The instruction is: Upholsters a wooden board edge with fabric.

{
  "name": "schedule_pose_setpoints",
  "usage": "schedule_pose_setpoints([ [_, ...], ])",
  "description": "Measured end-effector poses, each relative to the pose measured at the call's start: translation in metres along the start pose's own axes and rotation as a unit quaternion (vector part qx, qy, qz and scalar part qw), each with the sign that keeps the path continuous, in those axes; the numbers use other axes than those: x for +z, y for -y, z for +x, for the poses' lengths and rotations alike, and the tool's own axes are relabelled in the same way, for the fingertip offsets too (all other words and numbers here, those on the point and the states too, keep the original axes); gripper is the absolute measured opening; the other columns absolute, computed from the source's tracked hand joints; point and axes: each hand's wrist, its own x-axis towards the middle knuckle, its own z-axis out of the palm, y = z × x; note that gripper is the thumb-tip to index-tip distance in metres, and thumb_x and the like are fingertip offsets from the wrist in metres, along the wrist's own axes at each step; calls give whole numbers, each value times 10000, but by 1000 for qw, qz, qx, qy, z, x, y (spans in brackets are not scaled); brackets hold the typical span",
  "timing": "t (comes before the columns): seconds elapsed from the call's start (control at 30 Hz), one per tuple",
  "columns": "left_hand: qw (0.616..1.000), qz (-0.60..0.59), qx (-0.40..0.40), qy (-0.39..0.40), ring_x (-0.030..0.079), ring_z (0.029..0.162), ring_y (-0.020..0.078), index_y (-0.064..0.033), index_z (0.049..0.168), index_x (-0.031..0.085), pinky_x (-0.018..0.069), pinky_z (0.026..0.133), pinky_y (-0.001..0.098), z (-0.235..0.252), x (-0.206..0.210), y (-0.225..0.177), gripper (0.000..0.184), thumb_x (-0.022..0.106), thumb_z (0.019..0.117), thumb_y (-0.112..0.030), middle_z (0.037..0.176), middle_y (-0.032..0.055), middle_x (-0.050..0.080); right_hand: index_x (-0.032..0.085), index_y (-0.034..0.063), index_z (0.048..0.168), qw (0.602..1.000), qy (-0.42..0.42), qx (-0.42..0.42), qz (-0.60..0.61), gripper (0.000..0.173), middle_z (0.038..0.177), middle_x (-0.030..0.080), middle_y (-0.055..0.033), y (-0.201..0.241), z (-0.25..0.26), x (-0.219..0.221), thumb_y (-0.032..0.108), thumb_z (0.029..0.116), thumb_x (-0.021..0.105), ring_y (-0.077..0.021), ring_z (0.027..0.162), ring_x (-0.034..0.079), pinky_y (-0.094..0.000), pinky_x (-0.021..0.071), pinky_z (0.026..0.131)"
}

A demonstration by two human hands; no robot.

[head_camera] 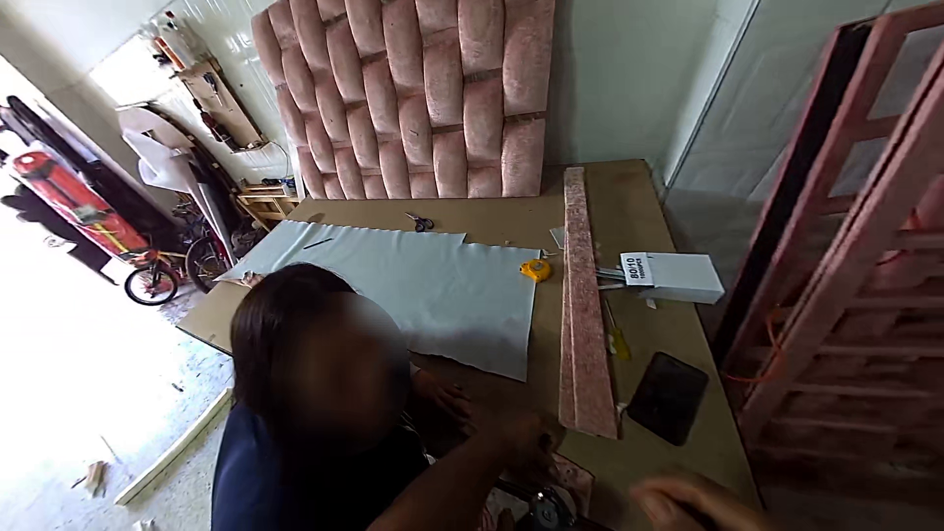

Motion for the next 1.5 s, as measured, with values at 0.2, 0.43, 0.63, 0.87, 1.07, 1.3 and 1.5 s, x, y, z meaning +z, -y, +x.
schedule_pose_setpoints([
  [0.2,998,-52,-23,0,681,1044,326,-53,1168,696,538,960,588,14,12,7,350,765,905,-273,1108,164,706,727,186,1157,946,41,288,-144,299,1007,717,18,-101,2,-30,423,1026,601,-115,870,684,-354,592,800],
  [0.43,996,13,-86,16,689,999,283,-133,1074,731,535,939,594,26,11,10,346,747,902,-433,1019,92,724,724,118,1102,885,195,347,-244,346,1024,713,-102,-175,-2,-5,417,1021,570,-264,974,689,-533,552,898],
  [0.63,992,-3,-122,26,611,1224,397,9,1235,665,450,1074,576,-30,-29,-86,316,653,1011,-214,1265,242,655,727,93,1050,822,311,334,-341,349,1075,715,-165,-186,10,22,406,993,584,-367,1073,673,-627,516,912],
  [0.87,993,1,-112,42,602,1229,411,44,1222,653,454,1072,551,-48,-51,-121,286,629,1022,-159,1265,266,642,705,75,981,833,362,262,-326,179,978,705,-160,-203,14,19,217,977,596,-358,971,679,-600,525,844],
  [1.07,995,0,-99,33,621,1182,407,50,1204,658,472,1045,549,-53,-50,-118,290,658,999,-155,1223,265,654,738,74,1033,882,265,258,-291,181,1180,612,-142,-213,-3,21,202,923,672,-288,1071,635,-485,556,922],
  [1.3,994,41,-91,55,619,1197,414,18,1205,668,472,1047,578,-39,-46,-109,311,669,1001,-217,1236,253,657,661,4,1108,887,229,273,-292,241,1150,651,-199,-222,13,15,67,881,712,-350,1108,632,-516,510,988],
  [1.5,992,67,-84,71,643,1149,391,0,1174,682,489,1020,572,-22,-33,-88,336,679,989,-281,1188,225,679,683,2,1049,851,311,257,-335,164,1079,677,-219,-220,31,11,89,911,666,-406,1050,652,-614,513,914],
])
